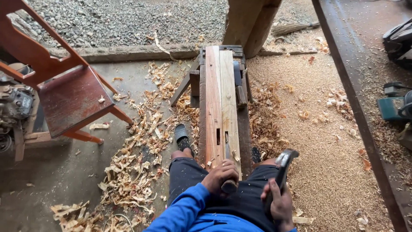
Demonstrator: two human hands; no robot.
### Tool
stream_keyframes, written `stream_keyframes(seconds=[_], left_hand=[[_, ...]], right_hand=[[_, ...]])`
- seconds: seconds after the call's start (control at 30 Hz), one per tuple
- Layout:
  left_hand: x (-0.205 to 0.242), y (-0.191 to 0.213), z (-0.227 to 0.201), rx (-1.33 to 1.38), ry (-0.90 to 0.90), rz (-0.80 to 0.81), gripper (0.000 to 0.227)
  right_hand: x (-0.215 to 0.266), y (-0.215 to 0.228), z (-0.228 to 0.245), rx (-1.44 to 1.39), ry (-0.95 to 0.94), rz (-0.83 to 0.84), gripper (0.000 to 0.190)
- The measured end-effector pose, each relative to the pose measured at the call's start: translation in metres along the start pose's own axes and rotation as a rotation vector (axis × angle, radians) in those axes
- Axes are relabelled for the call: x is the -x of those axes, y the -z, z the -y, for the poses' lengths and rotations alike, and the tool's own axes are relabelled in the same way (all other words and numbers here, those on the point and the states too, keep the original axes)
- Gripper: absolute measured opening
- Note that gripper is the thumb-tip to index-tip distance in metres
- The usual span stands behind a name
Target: Carving a rectangular hole in a wooden plank using a chisel and hammer.
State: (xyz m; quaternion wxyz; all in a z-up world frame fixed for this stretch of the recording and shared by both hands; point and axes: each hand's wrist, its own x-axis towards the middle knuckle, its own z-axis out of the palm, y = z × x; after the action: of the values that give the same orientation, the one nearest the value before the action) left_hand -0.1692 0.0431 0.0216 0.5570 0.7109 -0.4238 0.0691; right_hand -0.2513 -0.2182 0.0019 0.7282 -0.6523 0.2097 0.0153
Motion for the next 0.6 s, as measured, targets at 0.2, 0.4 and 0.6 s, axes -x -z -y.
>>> stream_keyframes(seconds=[0.2, 0.4, 0.6], left_hand=[[-0.014, -0.015, 0.009, 0.041, 0.026, -0.148, 0.026], [-0.023, -0.013, 0.013, 0.059, 0.037, -0.219, 0.020], [0.005, -0.032, 0.065, 0.027, -0.020, -0.217, 0.017]], right_hand=[[0.012, -0.020, 0.067, 0.230, 0.226, 0.006, 0.026], [0.006, 0.024, 0.039, -0.109, 1.019, 0.812, 0.052], [0.017, -0.041, 0.076, 1.001, 0.681, 0.502, 0.035]])
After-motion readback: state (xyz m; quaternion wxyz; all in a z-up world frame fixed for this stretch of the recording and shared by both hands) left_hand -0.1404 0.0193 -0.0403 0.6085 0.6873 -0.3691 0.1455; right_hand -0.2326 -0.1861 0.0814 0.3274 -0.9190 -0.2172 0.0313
